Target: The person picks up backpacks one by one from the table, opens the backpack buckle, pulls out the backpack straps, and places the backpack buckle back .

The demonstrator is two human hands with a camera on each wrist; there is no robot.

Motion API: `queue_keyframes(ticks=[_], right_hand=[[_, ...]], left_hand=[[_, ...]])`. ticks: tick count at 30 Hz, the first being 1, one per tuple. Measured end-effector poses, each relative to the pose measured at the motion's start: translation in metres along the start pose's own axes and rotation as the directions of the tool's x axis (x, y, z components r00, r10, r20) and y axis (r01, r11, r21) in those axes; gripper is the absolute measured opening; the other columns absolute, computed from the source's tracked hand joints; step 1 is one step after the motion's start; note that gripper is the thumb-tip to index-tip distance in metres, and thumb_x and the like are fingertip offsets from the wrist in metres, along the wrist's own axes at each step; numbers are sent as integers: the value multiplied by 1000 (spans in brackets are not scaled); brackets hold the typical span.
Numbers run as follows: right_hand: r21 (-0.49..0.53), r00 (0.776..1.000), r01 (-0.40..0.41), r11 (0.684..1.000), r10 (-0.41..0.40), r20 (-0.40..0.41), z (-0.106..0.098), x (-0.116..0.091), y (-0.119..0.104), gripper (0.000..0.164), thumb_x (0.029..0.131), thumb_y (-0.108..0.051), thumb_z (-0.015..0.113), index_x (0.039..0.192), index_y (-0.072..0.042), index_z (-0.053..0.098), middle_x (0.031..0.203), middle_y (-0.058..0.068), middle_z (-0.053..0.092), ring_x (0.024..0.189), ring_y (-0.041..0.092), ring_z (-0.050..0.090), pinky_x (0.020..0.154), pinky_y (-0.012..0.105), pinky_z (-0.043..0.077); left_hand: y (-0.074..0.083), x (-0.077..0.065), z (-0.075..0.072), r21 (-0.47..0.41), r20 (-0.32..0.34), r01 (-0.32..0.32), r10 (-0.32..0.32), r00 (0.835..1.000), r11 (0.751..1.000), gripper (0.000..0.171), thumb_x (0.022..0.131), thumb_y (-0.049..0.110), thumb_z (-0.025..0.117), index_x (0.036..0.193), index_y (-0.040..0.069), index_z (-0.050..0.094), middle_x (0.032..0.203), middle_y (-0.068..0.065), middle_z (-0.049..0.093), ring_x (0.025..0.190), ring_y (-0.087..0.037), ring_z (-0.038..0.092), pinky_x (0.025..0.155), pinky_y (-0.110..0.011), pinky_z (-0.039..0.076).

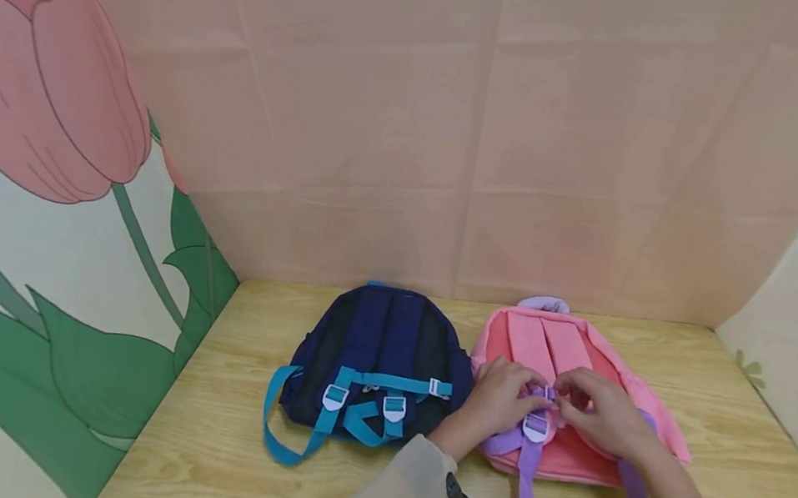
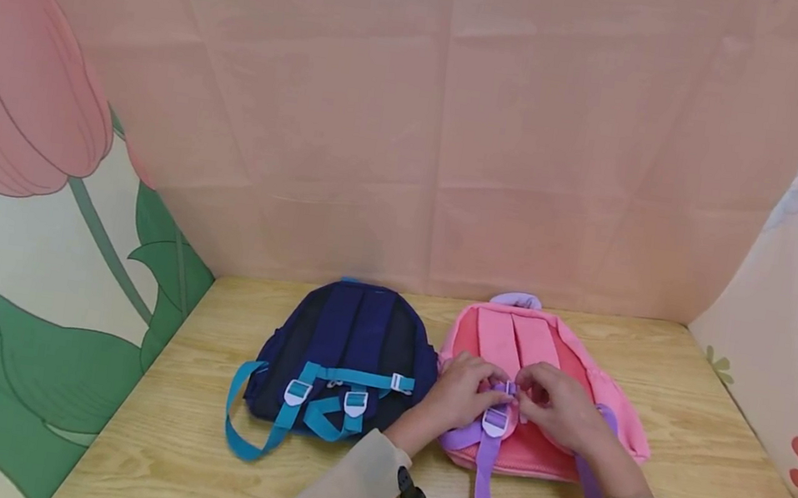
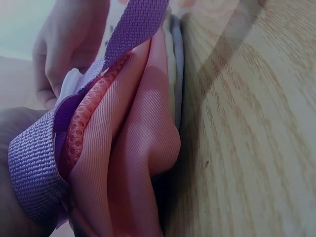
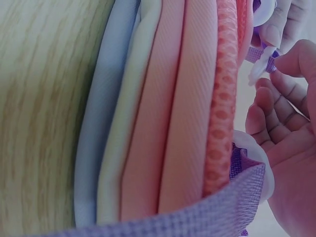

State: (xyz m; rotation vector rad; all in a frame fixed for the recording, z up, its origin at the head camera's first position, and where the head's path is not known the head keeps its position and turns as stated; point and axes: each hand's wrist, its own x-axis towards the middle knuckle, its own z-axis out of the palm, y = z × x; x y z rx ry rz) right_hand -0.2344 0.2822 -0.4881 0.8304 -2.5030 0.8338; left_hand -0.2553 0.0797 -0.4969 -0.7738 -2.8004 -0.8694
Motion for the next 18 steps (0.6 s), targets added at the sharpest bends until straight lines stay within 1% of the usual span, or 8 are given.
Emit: queue_keyframes(ticks=[7, 13, 18], right_hand=[[26, 1000, -8, 1000, 8, 1, 2, -1, 3, 28, 78, 4, 76, 96, -15, 66, 80, -14, 55, 70, 6, 52, 59, 26, 45], [25, 1000, -28, 999, 28, 6, 2, 1, 3, 28, 79, 3, 77, 95, -17, 66, 79, -14, 55, 69, 7, 53, 59, 26, 46], [19, 998, -51, 999, 50, 24, 3, 1, 3, 28, 79, 2, 77, 94, -17, 65, 80, -15, 56, 72, 1, 54, 61, 25, 49]], left_hand=[[0, 1, 1, 17, -2, -4, 4, 1000, 1000, 27, 92, 50, 68, 116, 39, 73, 90, 23, 62, 86, 2, 42, 81, -23, 32], [0, 2, 1, 24, -4, -17, 17, 1000, 1000, 25, 93, 48, 68, 115, 37, 74, 92, 24, 64, 89, 2, 43, 85, -23, 33], [-3, 1, 3, 29, -13, -36, 36, 999, 999, 25, 94, 49, 67, 116, 38, 73, 92, 25, 64, 87, 2, 42, 83, -22, 32]])
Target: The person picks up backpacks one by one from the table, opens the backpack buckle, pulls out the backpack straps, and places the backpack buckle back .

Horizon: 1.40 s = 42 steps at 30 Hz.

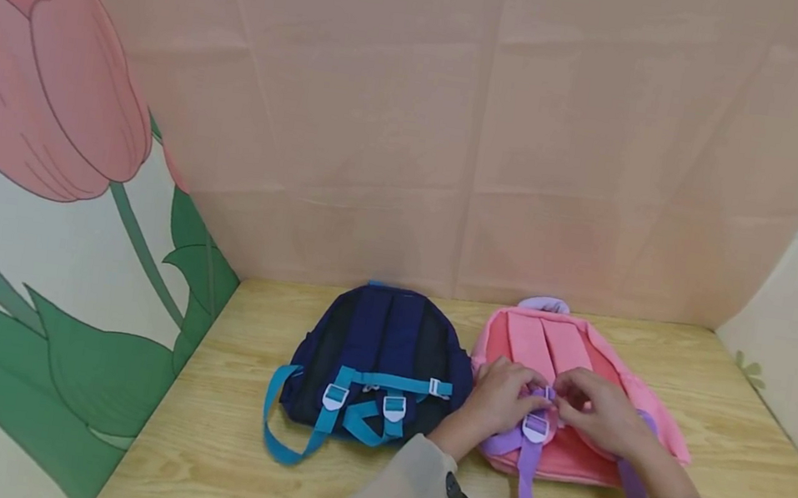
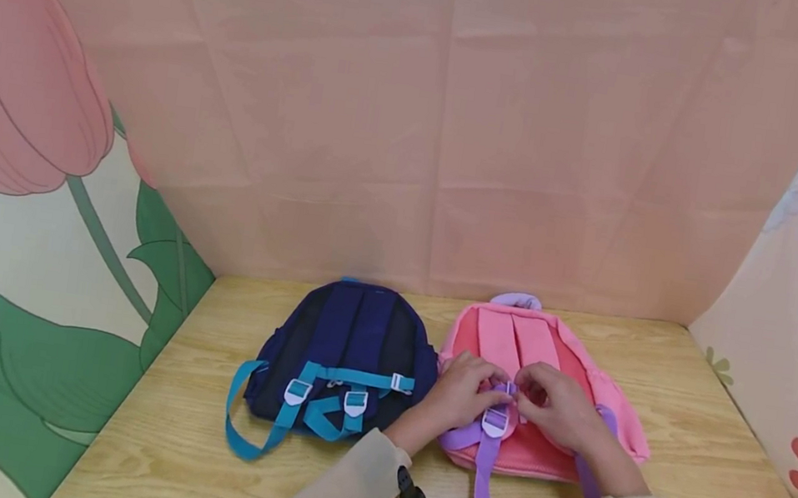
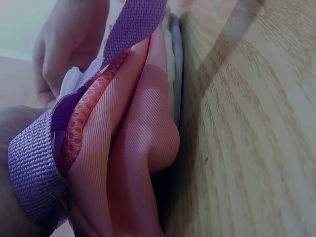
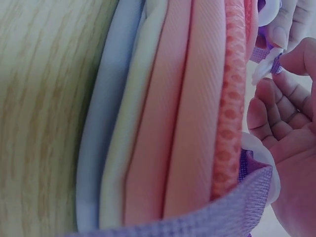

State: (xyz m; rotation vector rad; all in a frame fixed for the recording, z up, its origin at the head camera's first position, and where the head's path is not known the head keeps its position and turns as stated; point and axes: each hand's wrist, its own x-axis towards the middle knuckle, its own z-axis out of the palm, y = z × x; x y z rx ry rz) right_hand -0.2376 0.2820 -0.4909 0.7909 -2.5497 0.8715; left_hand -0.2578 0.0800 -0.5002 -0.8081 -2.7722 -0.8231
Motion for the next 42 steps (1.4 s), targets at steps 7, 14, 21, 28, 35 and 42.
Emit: queue_keyframes(ticks=[7, 14, 21, 28, 35, 42], right_hand=[[24, 1000, -19, 1000, 19, -12, 1, -2, 0, 28, 79, 3, 76, 96, -15, 64, 82, -14, 61, 75, -2, 56, 64, 26, 54], [88, 999, -4, 996, 8, -40, 2, -4, 1, 29, 78, 5, 76, 96, -15, 66, 83, -12, 64, 76, -2, 59, 64, 24, 52], [98, 999, -30, 995, 31, -10, 0, -5, -1, 27, 81, 4, 76, 100, -13, 67, 85, -8, 66, 78, -1, 60, 67, 25, 54], [101, 1000, -18, 995, 16, 13, -1, -5, 0, 23, 85, 4, 74, 103, -9, 68, 84, -10, 66, 76, 1, 62, 69, 24, 55], [81, 1000, -29, 996, 29, 8, 0, -4, 1, 22, 85, 2, 75, 99, -12, 68, 83, -11, 65, 75, 0, 61, 67, 26, 56], [58, 998, -53, 997, 54, -13, 2, -5, 3, 22, 84, 1, 75, 99, -14, 69, 84, -13, 65, 76, -2, 61, 68, 25, 55]], left_hand=[[1, 0, 1, -15, 16, 6, -5, 1000, 1000, 27, 94, 53, 66, 117, 40, 71, 93, 27, 64, 87, 1, 41, 83, -23, 32], [2, -1, -1, -43, 38, 37, -36, 999, 998, 26, 94, 52, 66, 116, 40, 70, 95, 27, 63, 89, 1, 41, 85, -25, 32], [1, -2, -2, -60, 49, 45, -42, 998, 997, 26, 94, 50, 67, 117, 38, 71, 95, 26, 62, 91, 2, 43, 88, -26, 33], [1, -2, -2, -69, 54, 41, -38, 998, 997, 25, 94, 47, 67, 117, 37, 72, 95, 26, 64, 93, 3, 44, 90, -26, 33], [0, -3, -2, -57, 60, 41, -38, 997, 998, 26, 94, 49, 67, 118, 38, 71, 95, 26, 63, 92, 2, 43, 89, -26, 33], [-1, -3, 1, -47, 56, 35, -32, 998, 998, 26, 94, 50, 66, 118, 39, 70, 94, 27, 62, 93, 1, 43, 91, -28, 33]])
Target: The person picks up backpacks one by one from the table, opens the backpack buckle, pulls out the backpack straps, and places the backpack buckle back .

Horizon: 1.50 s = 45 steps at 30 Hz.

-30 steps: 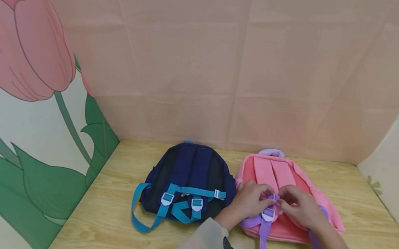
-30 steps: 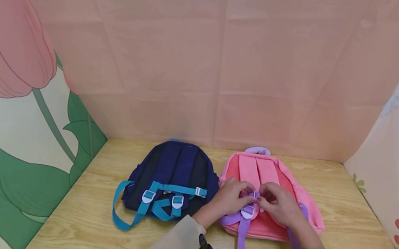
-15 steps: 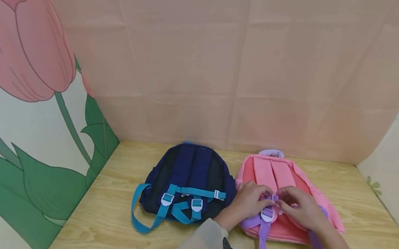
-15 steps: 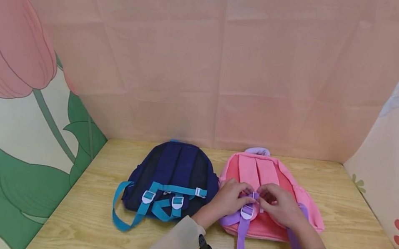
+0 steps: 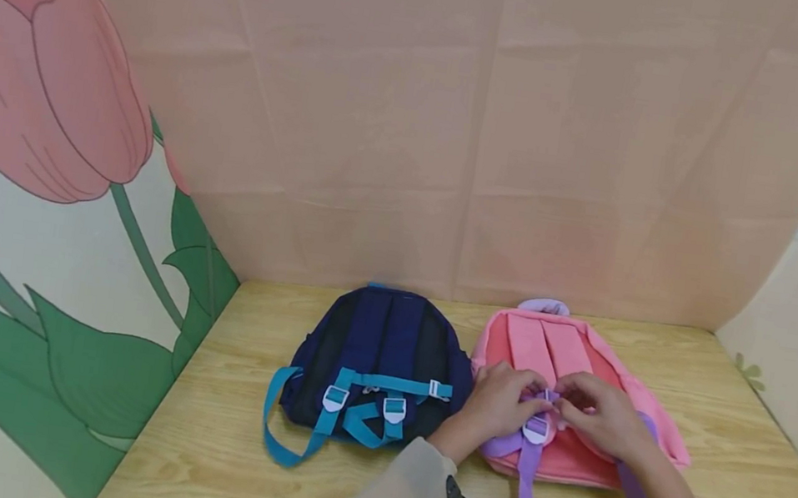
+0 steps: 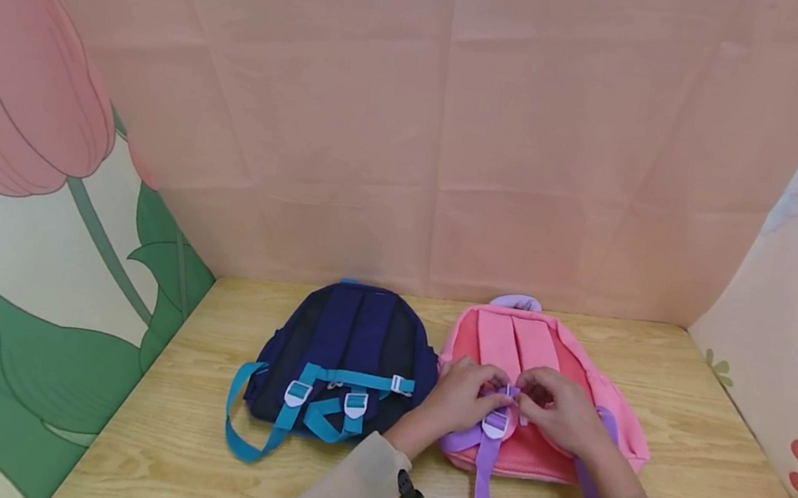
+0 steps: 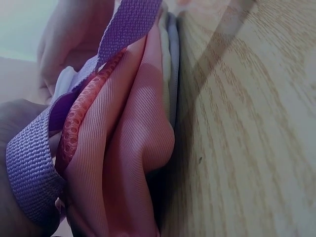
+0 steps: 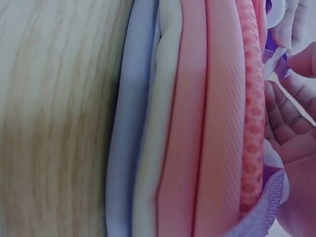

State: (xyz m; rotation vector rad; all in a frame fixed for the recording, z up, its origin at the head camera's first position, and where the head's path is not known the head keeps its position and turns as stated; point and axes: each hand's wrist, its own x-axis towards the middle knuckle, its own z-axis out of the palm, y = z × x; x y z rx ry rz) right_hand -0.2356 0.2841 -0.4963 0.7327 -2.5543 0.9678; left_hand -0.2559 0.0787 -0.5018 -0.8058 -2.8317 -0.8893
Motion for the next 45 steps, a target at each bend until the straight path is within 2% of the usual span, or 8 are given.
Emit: queue_keyframes(ticks=[8, 18, 31, 37, 45], right_hand=[[-8, 1000, -16, 1000, 16, -15, 1, -1, 1, 22, 84, 0, 75, 98, -16, 68, 83, -13, 64, 76, -1, 59, 69, 24, 53], [36, 999, -22, 999, 21, 29, 0, -2, -3, 21, 88, -3, 75, 105, -12, 68, 84, -12, 66, 76, 1, 61, 67, 23, 52], [3, 1000, -3, 1000, 3, -16, 3, -3, 1, 23, 85, 0, 76, 100, -15, 68, 85, -14, 64, 76, -1, 61, 68, 25, 54], [5, 999, -4, 1000, 4, -33, 4, -4, 2, 25, 85, 1, 76, 100, -17, 68, 84, -12, 65, 75, -1, 59, 67, 20, 50], [26, 1000, -7, 1000, 7, 2, 2, -3, 0, 24, 86, -3, 77, 107, -12, 69, 88, -11, 66, 79, 0, 61, 69, 24, 53]], left_hand=[[1, 0, 0, 19, -3, 1, -1, 1000, 1000, 27, 95, 51, 65, 119, 39, 69, 95, 26, 62, 94, 3, 47, 93, -30, 32], [3, -2, -5, 9, 25, 1, -2, 1000, 1000, 27, 95, 47, 65, 119, 37, 69, 98, 24, 62, 97, 4, 49, 98, -32, 32], [2, -2, -4, -11, 21, 5, -5, 1000, 1000, 27, 94, 49, 66, 119, 39, 68, 99, 26, 63, 98, 3, 48, 96, -33, 32], [1, -1, -3, 0, 12, -5, 5, 1000, 1000, 26, 95, 48, 65, 119, 38, 69, 98, 26, 63, 96, 3, 47, 97, -32, 31], [1, -2, -4, 16, 15, -10, 10, 1000, 1000, 25, 94, 47, 66, 117, 37, 69, 100, 26, 64, 99, 3, 48, 100, -33, 31]])
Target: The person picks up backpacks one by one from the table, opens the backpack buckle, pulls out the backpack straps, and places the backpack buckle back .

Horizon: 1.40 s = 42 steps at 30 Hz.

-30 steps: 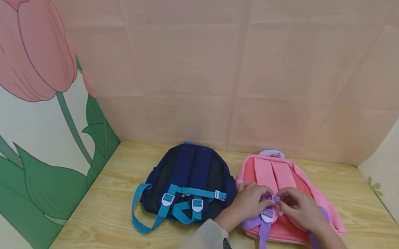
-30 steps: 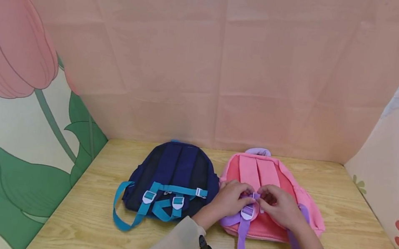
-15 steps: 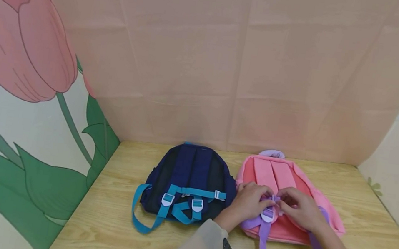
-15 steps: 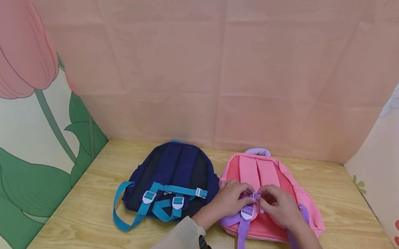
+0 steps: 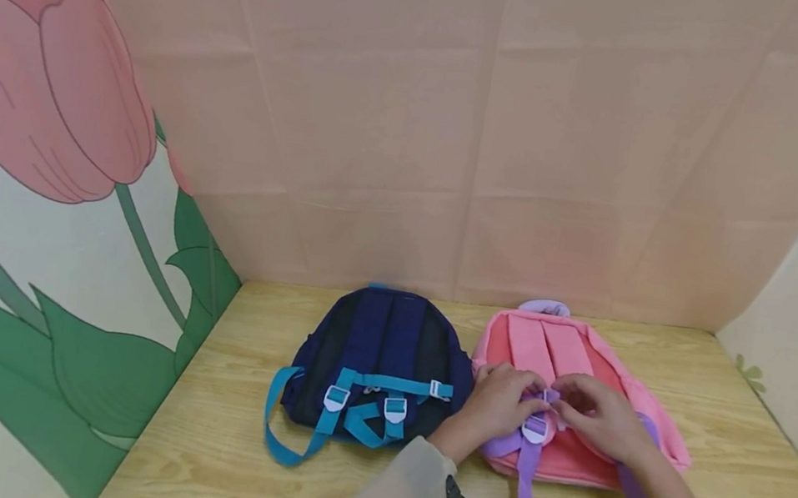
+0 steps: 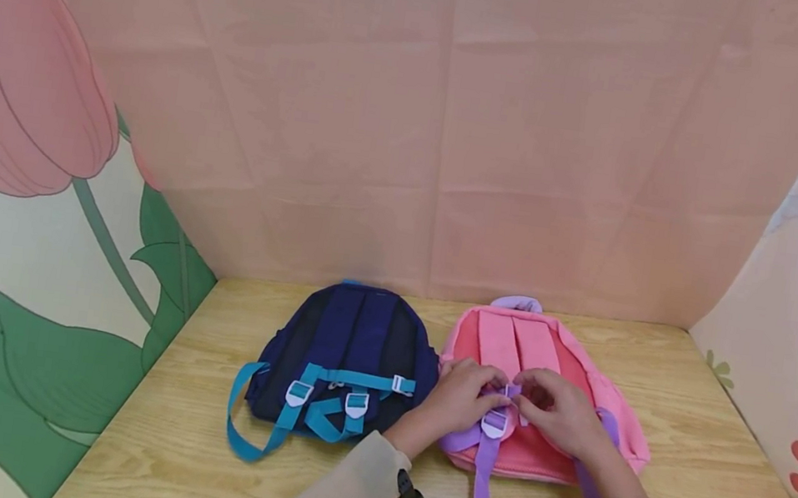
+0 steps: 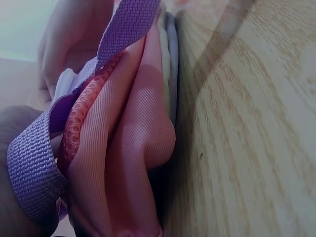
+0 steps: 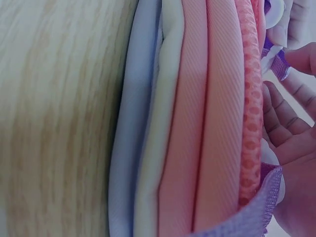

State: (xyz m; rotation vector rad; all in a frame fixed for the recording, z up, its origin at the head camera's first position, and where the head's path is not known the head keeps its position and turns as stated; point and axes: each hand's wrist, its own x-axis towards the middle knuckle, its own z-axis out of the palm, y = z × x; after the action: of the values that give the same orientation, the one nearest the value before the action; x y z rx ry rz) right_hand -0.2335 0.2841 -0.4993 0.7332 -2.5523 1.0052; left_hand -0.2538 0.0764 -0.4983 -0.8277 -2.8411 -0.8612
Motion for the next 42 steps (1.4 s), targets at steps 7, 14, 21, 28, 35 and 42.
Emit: queue_keyframes(ticks=[7, 14, 21, 28, 35, 42], right_hand=[[-17, 1000, 8, 1000, -8, 12, -1, 1, -1, 22, 86, -1, 76, 103, -14, 69, 87, -13, 63, 78, -1, 59, 69, 25, 54], [-16, 1000, 4, 1000, -4, -17, 0, 1, -1, 22, 85, 1, 75, 98, -16, 69, 85, -13, 62, 76, -1, 58, 68, 24, 53], [-19, 999, -35, 999, 35, -34, 2, -1, -1, 22, 86, -3, 76, 99, -19, 70, 89, -9, 65, 81, -1, 57, 73, 17, 46], [54, 996, -88, 995, 88, -4, 1, -2, -4, 20, 88, -3, 75, 104, -14, 69, 86, -4, 68, 77, 2, 60, 69, 20, 49], [18, 997, -75, 997, 75, 23, -2, 0, -9, 19, 90, -7, 76, 106, -15, 70, 87, -9, 63, 76, 4, 57, 67, 23, 48], [9, 998, -57, 998, 57, 11, 0, 0, -6, 18, 90, -7, 75, 102, -19, 69, 85, -11, 62, 76, 3, 57, 68, 24, 49]], left_hand=[[0, 1, 1, 13, 3, -10, 10, 1000, 1000, 25, 95, 47, 65, 118, 38, 68, 101, 26, 64, 98, 3, 48, 99, -33, 31], [1, 1, 2, 4, 6, -2, 1, 1000, 1000, 23, 96, 47, 65, 116, 39, 68, 95, 27, 61, 94, 3, 45, 95, -32, 31], [0, 0, 3, 13, 0, 0, 0, 1000, 1000, 25, 95, 48, 64, 119, 39, 68, 99, 27, 63, 96, 3, 46, 100, -34, 31], [1, 0, 1, 38, -6, -12, 12, 1000, 999, 28, 95, 49, 64, 121, 38, 68, 105, 26, 65, 101, 2, 49, 103, -34, 31], [1, 0, 1, 82, -14, -27, 29, 999, 996, 26, 96, 48, 64, 119, 37, 68, 106, 26, 65, 102, 2, 49, 104, -33, 31], [-1, 1, 2, 77, -22, -33, 35, 999, 996, 27, 96, 49, 63, 120, 37, 68, 107, 26, 65, 102, 2, 49, 104, -33, 30]])
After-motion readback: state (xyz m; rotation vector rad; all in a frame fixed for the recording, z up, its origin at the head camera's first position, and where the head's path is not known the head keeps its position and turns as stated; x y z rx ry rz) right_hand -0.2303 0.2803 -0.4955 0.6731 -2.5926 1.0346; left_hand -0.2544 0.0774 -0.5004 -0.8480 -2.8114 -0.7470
